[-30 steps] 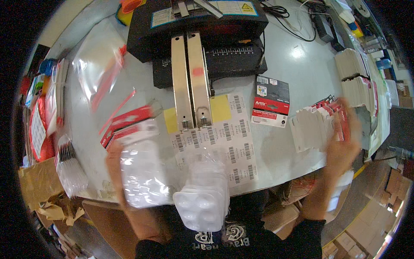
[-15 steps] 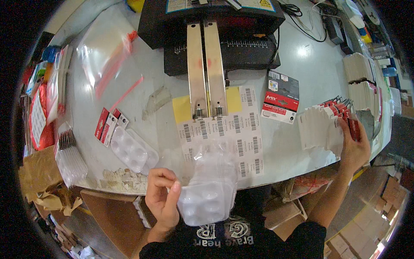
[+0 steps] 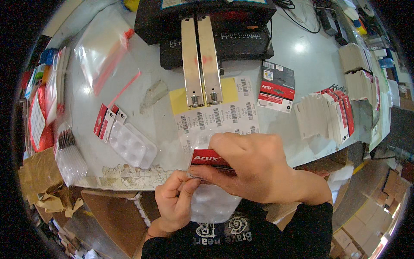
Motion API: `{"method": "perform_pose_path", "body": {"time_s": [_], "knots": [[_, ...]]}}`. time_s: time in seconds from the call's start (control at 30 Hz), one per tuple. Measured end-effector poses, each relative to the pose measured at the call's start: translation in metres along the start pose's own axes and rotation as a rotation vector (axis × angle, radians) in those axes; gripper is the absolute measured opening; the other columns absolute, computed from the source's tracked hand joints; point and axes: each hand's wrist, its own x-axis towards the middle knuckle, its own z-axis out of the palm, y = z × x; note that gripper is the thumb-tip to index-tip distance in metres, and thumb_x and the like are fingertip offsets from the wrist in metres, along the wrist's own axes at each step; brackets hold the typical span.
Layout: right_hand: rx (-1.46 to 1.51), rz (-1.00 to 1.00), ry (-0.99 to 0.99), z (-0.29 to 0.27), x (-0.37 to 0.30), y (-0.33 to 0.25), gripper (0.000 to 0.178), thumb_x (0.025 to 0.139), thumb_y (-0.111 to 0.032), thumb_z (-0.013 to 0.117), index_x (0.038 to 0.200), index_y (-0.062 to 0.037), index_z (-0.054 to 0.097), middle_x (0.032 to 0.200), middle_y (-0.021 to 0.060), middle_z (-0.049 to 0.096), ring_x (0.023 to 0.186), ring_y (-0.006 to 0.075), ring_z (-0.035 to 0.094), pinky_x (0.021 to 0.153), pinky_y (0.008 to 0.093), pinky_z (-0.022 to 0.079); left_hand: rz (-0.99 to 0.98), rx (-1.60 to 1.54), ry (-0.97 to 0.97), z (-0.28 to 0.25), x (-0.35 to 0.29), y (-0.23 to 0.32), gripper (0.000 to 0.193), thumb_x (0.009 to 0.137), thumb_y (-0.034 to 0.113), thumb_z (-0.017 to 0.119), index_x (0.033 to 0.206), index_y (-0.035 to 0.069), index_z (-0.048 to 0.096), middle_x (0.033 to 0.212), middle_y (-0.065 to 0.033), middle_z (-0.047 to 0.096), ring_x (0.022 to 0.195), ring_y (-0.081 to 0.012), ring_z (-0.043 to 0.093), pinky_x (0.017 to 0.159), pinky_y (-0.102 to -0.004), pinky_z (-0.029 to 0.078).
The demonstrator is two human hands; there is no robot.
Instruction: The person repeatedly picks up plastic mixing palettes and adhesive labels, places each palette into a clear plastic bag, and affixes a label to the bag. They stack the labeled packages and place them into a cardboard box.
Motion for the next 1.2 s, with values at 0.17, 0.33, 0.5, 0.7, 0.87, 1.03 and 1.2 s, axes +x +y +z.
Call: {"method": "perform_pose_path", "body": {"time_s": [0.17, 0.33, 0.5, 0.7, 0.87, 1.03, 1.2], "knots": [[-0.137, -0.07, -0.008, 0.004, -0.007, 0.001, 0.031, 0.068, -0.025, 0.08, 0.073, -0.0055, 0.057, 0.057, 0.0081, 0.053, 0.048, 0.0255, 0.055, 0.043, 0.0297, 0.04, 0.069, 0.088, 0.054, 0.004, -0.005, -0.001, 0.011, 0.091, 0.01, 0.059, 0.091, 0.0, 0.063, 0.063, -0.0054, 0.063, 0.053, -0.0049, 0.052, 0.049, -0.0203, 0.041], [0.072, 0.07, 0.215, -0.002, -0.01, 0.013, 0.025, 0.076, -0.02, 0.075, 0.086, -0.001, 0.063, 0.067, 0.0097, 0.059, 0.057, 0.0183, 0.061, 0.049, 0.0264, 0.044, 0.111, 0.128, 0.241, -0.003, -0.002, -0.004, 0.017, 0.092, 0.011, 0.056, 0.087, -0.004, 0.062, 0.062, -0.0016, 0.06, 0.054, -0.0037, 0.047, 0.049, -0.0199, 0.037], [0.682, 0.447, -0.296, -0.01, -0.031, 0.027, 0.013, 0.087, -0.007, 0.063, 0.086, 0.005, 0.066, 0.075, 0.007, 0.065, 0.062, 0.0095, 0.062, 0.051, 0.0235, 0.048, 0.029, -0.03, 0.383, -0.004, 0.005, -0.012, 0.024, 0.096, 0.014, 0.05, 0.084, -0.005, 0.06, 0.073, -0.0007, 0.061, 0.067, -0.0046, 0.047, 0.06, -0.0188, 0.038], [0.917, 0.538, -0.251, 0.001, -0.04, 0.036, 0.011, 0.087, -0.005, 0.062, 0.088, 0.0052, 0.066, 0.075, 0.0059, 0.064, 0.06, 0.0076, 0.06, 0.051, 0.021, 0.047, 0.033, -0.054, 0.389, -0.001, 0.009, -0.016, 0.025, 0.096, 0.014, 0.05, 0.087, -0.006, 0.061, 0.075, -0.0018, 0.062, 0.069, -0.0046, 0.048, 0.062, -0.0187, 0.039], [0.922, 0.628, -0.278, 0.003, -0.045, 0.037, 0.011, 0.088, -0.005, 0.061, 0.089, 0.0049, 0.063, 0.072, 0.0038, 0.062, 0.06, 0.0058, 0.058, 0.051, 0.0195, 0.045, 0.022, -0.087, 0.374, -0.001, 0.008, -0.019, 0.024, 0.096, 0.015, 0.05, 0.089, -0.005, 0.06, 0.075, -0.0016, 0.061, 0.069, -0.0045, 0.046, 0.062, -0.0192, 0.039], [1.116, 0.637, -0.253, 0.01, -0.052, 0.034, 0.012, 0.088, -0.008, 0.061, 0.083, 0.0024, 0.062, 0.066, 0.001, 0.058, 0.054, 0.0043, 0.051, 0.046, 0.0194, 0.039, 0.044, -0.053, 0.261, -0.003, 0.004, -0.007, 0.024, 0.097, 0.017, 0.048, 0.083, -0.001, 0.055, 0.071, -0.0004, 0.056, 0.068, -0.0052, 0.043, 0.063, -0.0206, 0.037], [1.111, 0.78, 0.05, 0.038, -0.015, 0.062, 0.014, 0.088, -0.013, 0.059, 0.079, -0.0018, 0.061, 0.063, 0.0002, 0.055, 0.047, 0.004, 0.046, 0.042, 0.0185, 0.033, -0.095, -0.089, 0.241, -0.003, 0.071, -0.028, 0.026, 0.097, 0.018, 0.044, 0.077, 0.002, 0.048, 0.066, 0.0032, 0.042, 0.066, -0.005, 0.035, 0.06, -0.0221, 0.033]]}}
